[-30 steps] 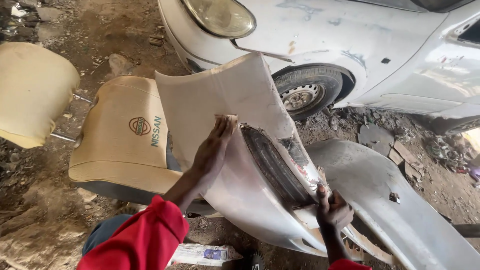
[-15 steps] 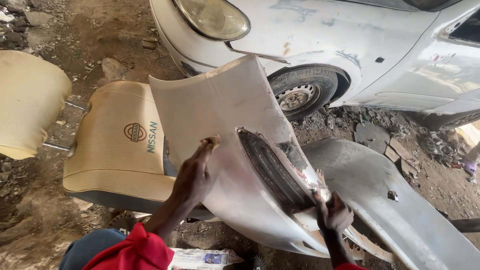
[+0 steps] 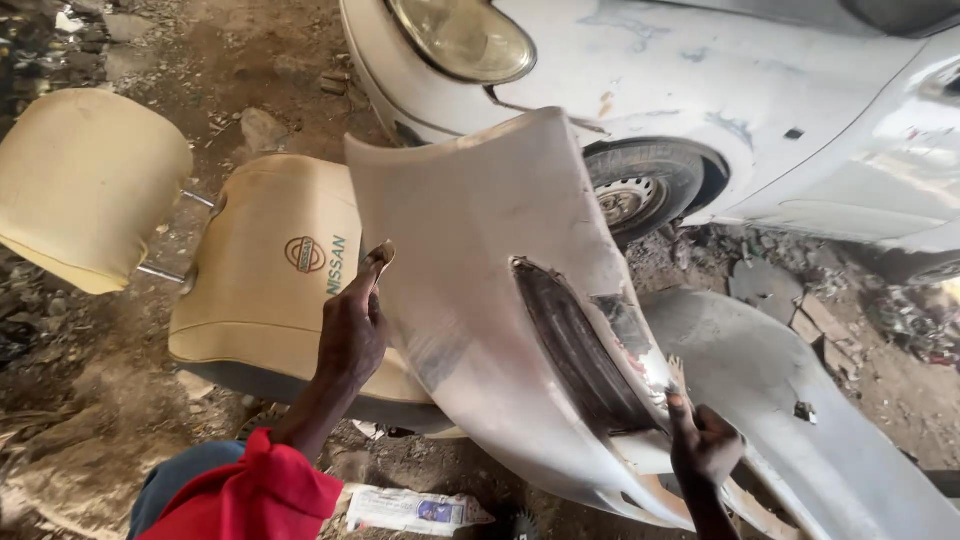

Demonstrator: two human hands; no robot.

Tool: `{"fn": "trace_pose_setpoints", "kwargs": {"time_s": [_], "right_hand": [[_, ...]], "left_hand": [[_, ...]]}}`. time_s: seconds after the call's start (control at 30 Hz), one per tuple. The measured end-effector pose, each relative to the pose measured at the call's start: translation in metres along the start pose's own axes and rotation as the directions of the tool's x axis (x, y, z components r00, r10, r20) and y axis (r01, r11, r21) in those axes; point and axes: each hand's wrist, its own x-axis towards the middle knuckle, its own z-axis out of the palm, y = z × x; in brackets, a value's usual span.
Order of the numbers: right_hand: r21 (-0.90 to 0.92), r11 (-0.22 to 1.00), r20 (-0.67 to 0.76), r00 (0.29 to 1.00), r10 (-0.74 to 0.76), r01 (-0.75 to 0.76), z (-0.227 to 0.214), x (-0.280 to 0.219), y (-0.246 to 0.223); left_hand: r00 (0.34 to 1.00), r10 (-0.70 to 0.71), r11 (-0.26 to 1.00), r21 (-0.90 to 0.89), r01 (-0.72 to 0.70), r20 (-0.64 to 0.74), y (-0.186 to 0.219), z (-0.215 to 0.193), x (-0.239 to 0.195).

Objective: The person sands a white car bumper with a sanding block, focusing on smoothing the surface and edges. The person holds the bumper with one hand and sands with the other, working over a car seat placed on the ground.

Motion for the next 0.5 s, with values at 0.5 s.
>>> {"fn": "trace_pose_setpoints", "kwargs": {"time_s": [0.5], "right_hand": [[0.034, 0.991, -0.073, 0.99, -0.125, 0.127, 0.021, 0.0, 0.021]], "left_hand": [[0.996, 0.074, 0.997, 0.034, -0.073, -0.045, 0.003, 0.0, -0.013]]}}
